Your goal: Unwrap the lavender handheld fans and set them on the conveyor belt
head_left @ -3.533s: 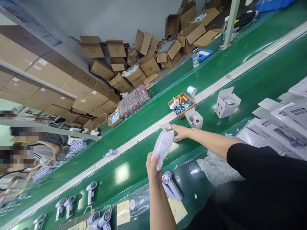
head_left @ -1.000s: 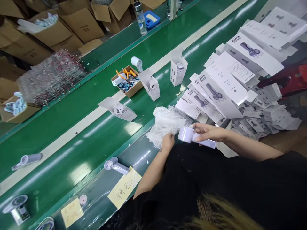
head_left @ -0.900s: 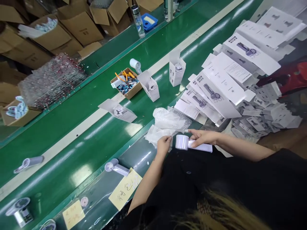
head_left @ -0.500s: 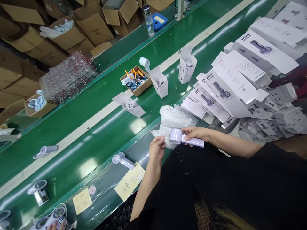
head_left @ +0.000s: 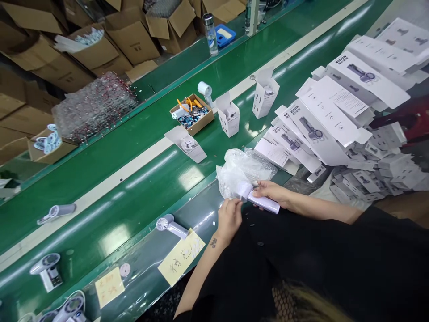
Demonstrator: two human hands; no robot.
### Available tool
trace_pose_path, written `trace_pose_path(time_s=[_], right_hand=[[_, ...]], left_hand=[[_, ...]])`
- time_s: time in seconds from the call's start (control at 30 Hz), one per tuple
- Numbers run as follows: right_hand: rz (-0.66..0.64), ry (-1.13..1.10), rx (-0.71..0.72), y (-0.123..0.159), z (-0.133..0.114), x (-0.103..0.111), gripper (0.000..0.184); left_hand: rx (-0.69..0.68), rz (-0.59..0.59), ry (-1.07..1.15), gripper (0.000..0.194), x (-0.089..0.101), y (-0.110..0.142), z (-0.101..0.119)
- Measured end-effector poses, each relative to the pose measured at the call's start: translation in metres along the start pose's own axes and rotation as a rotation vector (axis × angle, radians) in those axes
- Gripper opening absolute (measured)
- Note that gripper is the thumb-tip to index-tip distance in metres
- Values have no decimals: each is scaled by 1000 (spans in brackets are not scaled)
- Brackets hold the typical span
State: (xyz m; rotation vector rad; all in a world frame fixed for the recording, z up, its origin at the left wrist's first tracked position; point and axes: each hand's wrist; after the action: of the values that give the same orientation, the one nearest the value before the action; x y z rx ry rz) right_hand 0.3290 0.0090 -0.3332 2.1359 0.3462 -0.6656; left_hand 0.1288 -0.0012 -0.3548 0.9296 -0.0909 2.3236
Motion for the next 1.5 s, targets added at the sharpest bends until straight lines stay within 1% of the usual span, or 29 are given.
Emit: trace_pose_path(time_s=[0.1, 0.13, 0.2, 0.27, 0.33, 0.4, 0.47, 0.5, 0.53, 0.6, 0.7, 0.73, 0.83, 0.87, 0.9, 0.93, 0.97, 1.0, 1.03, 1.1, 1.13, 1.17, 1.2, 1.23, 1.27, 1.3, 1.37, 1.43, 1.5], right_hand=[[101, -72, -7, -10, 0, -5, 17], [135, -87, -12, -11, -2, -7, 14], [147, -79, -52, -7, -7, -7, 16], [87, -39, -101, 4, -12, -4, 20], [-44, -30, -120, 20, -16, -1, 29], [-228, -78, -86, 32, -16, -1, 47], [-362, -117, -33, 36, -13, -4, 61], [-377, -115, -11, 35, -10, -6, 61], [-361, -93, 8, 33, -8, -8, 57], [-291, 10, 84, 28, -4, -10, 43], [-251, 152, 284, 24, -7, -7, 36], [-264, 151, 334, 25, -10, -6, 36], [-409, 93, 342, 29, -20, -4, 39], [-474, 100, 323, 30, -22, -5, 40], [-529, 123, 306, 32, -23, -6, 40], [-559, 149, 294, 35, -22, -6, 40], [-553, 172, 300, 41, -21, -4, 41], [-496, 188, 333, 49, -19, 0, 42], [-374, 199, 398, 61, -18, 6, 45], [47, 203, 595, 94, -17, 26, 51], [336, 182, 701, 113, -18, 39, 51], [575, 133, 761, 131, -22, 52, 54], [713, 45, 769, 147, -26, 65, 55], [756, -98, 730, 160, -33, 75, 47], [704, -266, 665, 170, -40, 82, 37], [606, -426, 614, 175, -48, 87, 28], [367, -675, 572, 177, -66, 86, 23], [220, -798, 600, 174, -84, 78, 24], [160, -848, 603, 174, -100, 69, 22]], left_hand=[[-60, -114, 253, 18, 1, -20, 18], [-29, -104, 364, 17, 5, -27, 24], [114, -9, 634, 20, 15, -38, 34], [246, 31, 917, 26, 27, -41, 42], [305, -71, 1106, 31, 35, -40, 51], [319, -154, 1163, 33, 40, -37, 61], [315, -101, 1103, 31, 43, -35, 72], [293, -61, 1024, 28, 45, -34, 77], [251, -38, 912, 25, 47, -32, 82], [92, -71, 625, 19, 52, -28, 87], [-169, -121, 252, 13, 62, -20, 81], [-208, -115, 172, 20, 65, -18, 76], [-176, -100, 117, 84, 67, -20, 60], [-144, -100, 165, 97, 64, -23, 56], [-112, -102, 229, 97, 61, -25, 54], [-83, -94, 291, 86, 56, -27, 53], [-55, -73, 343, 68, 52, -28, 54], [-24, -41, 387, 48, 47, -29, 54], [9, 3, 432, 33, 44, -29, 54], [63, 146, 577, 22, 44, -28, 53], [84, 232, 678, 23, 46, -27, 51], [103, 310, 778, 25, 50, -28, 49], [116, 378, 863, 29, 55, -29, 46], [124, 425, 923, 32, 60, -31, 44], [129, 448, 957, 35, 66, -34, 43], [128, 451, 970, 37, 70, -36, 43], [102, 430, 961, 38, 77, -38, 45], [64, 400, 949, 37, 79, -36, 48], [39, 388, 955, 36, 79, -32, 49]])
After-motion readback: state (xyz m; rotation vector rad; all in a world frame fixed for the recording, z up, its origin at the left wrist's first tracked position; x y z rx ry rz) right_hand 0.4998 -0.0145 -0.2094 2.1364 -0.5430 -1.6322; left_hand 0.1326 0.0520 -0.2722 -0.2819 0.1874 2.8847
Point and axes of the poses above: each hand's wrist, its own y-axis away from the middle knuckle, its own x-axis out of the back of the hand, z = x × y, and after that the axes turned 14 degrees about -z, right-handed
